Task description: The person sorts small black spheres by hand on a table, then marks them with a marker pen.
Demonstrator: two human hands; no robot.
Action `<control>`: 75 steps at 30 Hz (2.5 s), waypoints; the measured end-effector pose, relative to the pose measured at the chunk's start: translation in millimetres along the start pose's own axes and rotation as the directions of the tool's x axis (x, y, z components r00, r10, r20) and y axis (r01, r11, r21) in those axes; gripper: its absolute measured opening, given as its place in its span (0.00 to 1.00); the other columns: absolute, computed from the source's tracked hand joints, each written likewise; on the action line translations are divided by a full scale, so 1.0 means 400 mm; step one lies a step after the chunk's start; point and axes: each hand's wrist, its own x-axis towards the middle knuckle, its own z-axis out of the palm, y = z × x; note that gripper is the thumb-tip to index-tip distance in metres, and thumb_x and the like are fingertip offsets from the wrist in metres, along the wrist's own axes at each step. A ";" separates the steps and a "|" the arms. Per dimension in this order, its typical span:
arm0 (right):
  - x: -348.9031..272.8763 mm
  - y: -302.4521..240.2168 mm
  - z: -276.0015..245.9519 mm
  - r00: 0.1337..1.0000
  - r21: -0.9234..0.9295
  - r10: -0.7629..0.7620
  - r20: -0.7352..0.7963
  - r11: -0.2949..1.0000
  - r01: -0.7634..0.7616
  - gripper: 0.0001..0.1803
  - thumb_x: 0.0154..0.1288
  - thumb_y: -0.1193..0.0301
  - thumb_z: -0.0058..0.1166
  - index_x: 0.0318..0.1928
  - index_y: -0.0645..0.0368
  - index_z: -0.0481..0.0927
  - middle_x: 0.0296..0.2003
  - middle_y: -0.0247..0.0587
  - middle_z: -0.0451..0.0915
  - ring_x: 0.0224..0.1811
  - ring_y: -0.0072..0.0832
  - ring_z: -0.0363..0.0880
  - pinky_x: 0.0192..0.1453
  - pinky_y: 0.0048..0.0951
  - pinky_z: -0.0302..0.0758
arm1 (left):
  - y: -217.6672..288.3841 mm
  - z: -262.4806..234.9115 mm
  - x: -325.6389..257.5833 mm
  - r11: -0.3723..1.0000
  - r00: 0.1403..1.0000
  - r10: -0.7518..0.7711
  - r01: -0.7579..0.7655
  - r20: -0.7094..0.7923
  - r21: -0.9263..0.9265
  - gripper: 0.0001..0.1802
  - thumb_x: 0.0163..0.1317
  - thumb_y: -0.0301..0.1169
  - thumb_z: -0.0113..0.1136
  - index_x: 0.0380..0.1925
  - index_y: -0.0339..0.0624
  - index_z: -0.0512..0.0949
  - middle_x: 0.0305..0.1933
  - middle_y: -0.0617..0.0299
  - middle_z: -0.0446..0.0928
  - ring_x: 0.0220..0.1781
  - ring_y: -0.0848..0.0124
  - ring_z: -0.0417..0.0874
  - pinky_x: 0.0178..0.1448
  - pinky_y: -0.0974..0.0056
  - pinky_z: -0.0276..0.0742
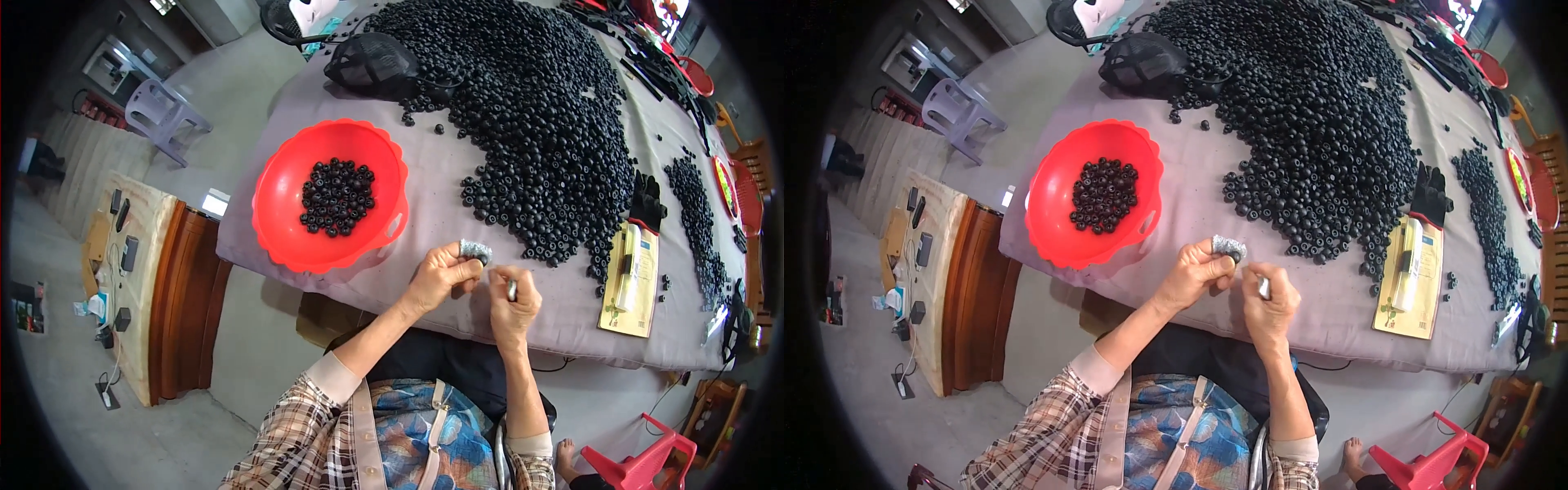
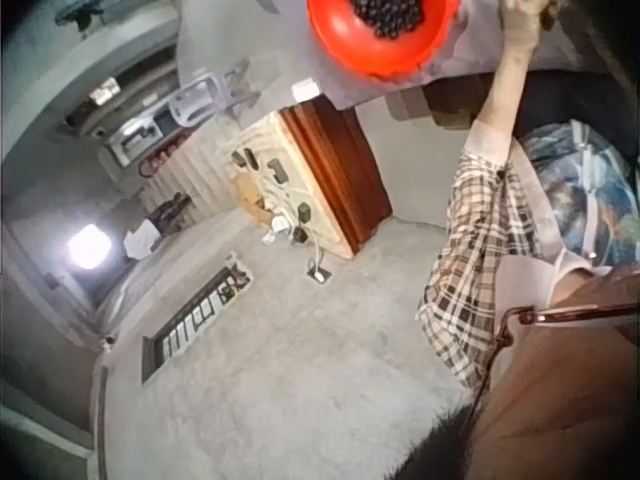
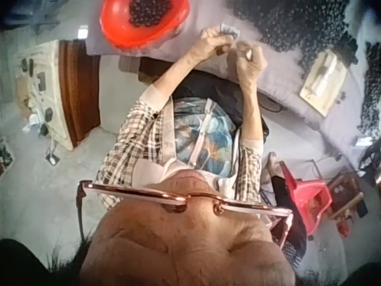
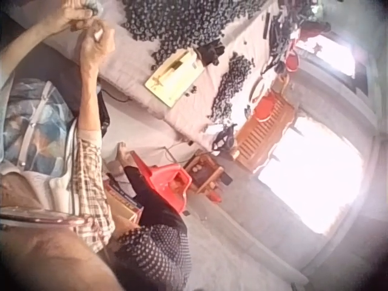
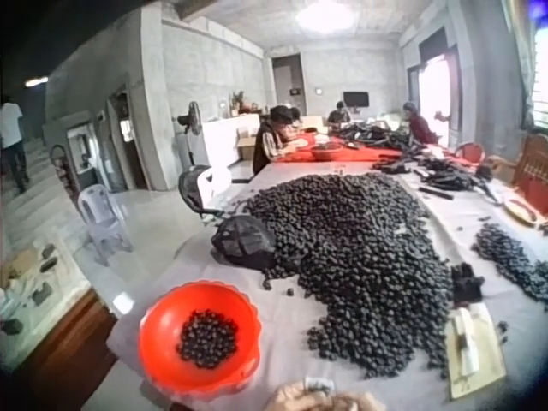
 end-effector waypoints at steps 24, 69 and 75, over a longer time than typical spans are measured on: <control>-0.005 0.010 -0.032 0.945 0.138 0.326 -0.029 0.938 -0.319 0.04 0.57 0.76 0.58 0.32 0.60 0.77 0.17 0.22 0.67 0.20 0.11 0.60 0.24 0.16 0.61 | 0.227 -0.025 -0.125 0.228 0.621 0.780 -0.163 -0.079 0.960 0.06 0.57 0.22 0.58 0.34 0.30 0.77 0.24 0.60 0.72 0.21 0.74 0.70 0.27 0.69 0.68; -0.030 0.069 -0.202 0.870 0.242 0.453 -0.196 0.882 -0.405 0.06 0.65 0.71 0.51 0.35 0.60 0.76 0.20 0.23 0.69 0.18 0.10 0.60 0.20 0.15 0.58 | -0.002 0.085 0.029 0.397 0.897 0.431 -0.286 0.098 0.872 0.05 0.53 0.25 0.59 0.29 0.35 0.77 0.27 0.54 0.73 0.25 0.59 0.76 0.28 0.62 0.70; -0.033 0.066 -0.198 0.875 0.173 0.435 -0.213 0.898 -0.405 0.05 0.65 0.72 0.50 0.35 0.61 0.76 0.20 0.24 0.69 0.20 0.11 0.61 0.22 0.16 0.59 | -0.038 0.162 0.125 0.096 0.852 0.489 -0.267 0.188 0.959 0.15 0.49 0.34 0.65 0.36 0.42 0.76 0.35 0.59 0.72 0.29 0.59 0.80 0.31 0.59 0.76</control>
